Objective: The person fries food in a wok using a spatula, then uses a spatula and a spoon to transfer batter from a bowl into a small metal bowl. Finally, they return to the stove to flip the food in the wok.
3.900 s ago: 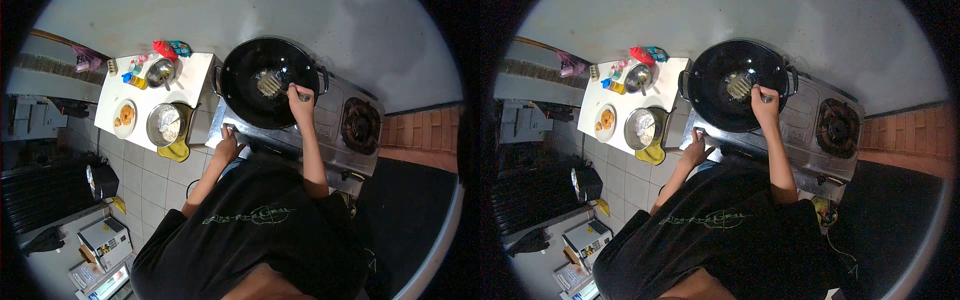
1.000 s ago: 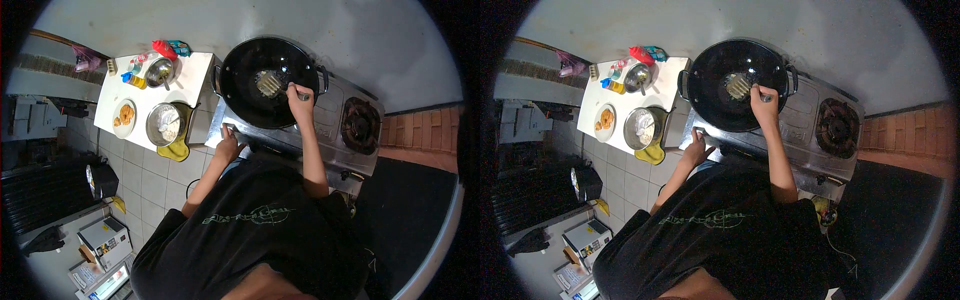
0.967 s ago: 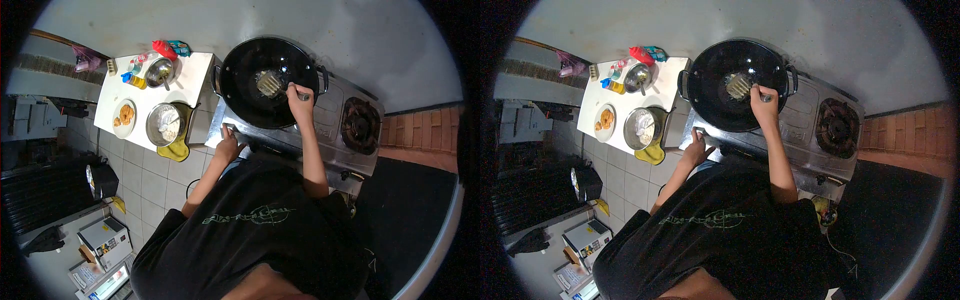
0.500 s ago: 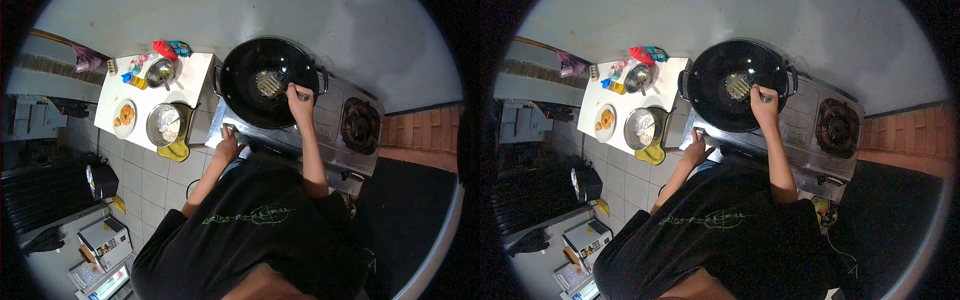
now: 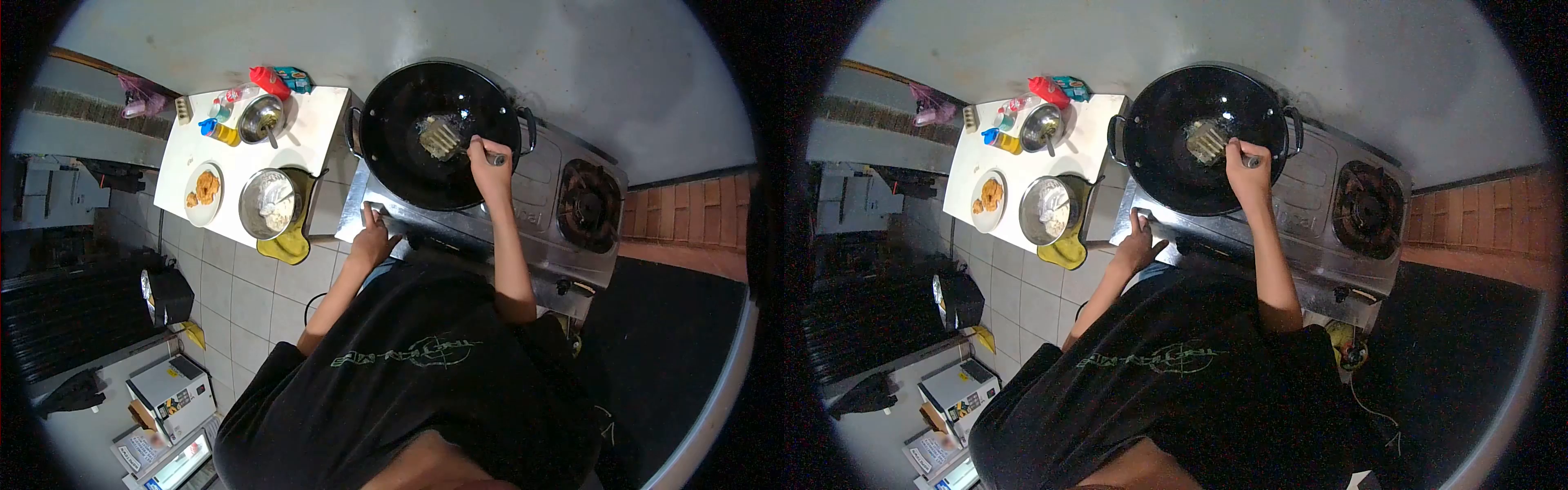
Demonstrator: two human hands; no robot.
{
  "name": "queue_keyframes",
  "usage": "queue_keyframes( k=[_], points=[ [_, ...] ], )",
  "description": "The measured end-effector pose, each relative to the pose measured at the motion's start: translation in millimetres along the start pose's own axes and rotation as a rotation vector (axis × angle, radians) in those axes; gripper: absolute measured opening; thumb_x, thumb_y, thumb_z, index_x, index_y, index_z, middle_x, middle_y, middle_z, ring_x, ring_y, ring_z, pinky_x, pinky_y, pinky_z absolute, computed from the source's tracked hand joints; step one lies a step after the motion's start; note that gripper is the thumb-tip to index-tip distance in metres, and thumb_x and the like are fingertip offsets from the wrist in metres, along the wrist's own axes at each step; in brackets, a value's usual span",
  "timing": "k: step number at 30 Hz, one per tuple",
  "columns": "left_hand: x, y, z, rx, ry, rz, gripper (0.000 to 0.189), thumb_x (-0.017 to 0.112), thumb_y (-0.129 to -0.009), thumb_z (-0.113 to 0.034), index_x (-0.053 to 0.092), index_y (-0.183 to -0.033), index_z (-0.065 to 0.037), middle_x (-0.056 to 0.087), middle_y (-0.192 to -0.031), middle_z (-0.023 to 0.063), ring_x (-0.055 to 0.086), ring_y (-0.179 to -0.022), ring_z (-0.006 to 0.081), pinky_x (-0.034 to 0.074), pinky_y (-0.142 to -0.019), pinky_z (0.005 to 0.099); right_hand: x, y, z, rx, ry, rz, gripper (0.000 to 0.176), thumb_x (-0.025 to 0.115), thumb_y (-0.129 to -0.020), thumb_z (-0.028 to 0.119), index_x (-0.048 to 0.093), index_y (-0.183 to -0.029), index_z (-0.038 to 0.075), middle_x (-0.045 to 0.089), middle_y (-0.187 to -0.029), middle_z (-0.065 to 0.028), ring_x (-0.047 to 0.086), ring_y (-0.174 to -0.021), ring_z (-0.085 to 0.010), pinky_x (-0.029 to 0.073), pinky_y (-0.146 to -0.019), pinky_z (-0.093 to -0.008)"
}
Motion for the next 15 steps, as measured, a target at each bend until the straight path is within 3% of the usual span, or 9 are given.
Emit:
queue_keyframes(
  k=[15],
  points=[
    [-4.7,1.8,-2.5,-0.011,0.030,0.027,0.087,0.060,-0.082,-0.046,0.024,-0.130,0.018,0.006,-0.140,0.0402,0.062,-0.086,0.0448,0.052,-0.078,0.0432,0.0,0.1,-1.5,0.036,0.006,0.008,0.031,0.053,-0.089,0.018,0.060,-0.070,-0.006,0.046,-0.052,0.0032,0.041,-0.051,-0.0032,0.030,-0.046,-0.0258]
  ],
)
Point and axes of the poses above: each hand's wrist, its own y-axis away from the middle knuckle, its own x-axis out of the palm, z = x × y, the point moved 6 cm from there along -y, towards the middle knuckle
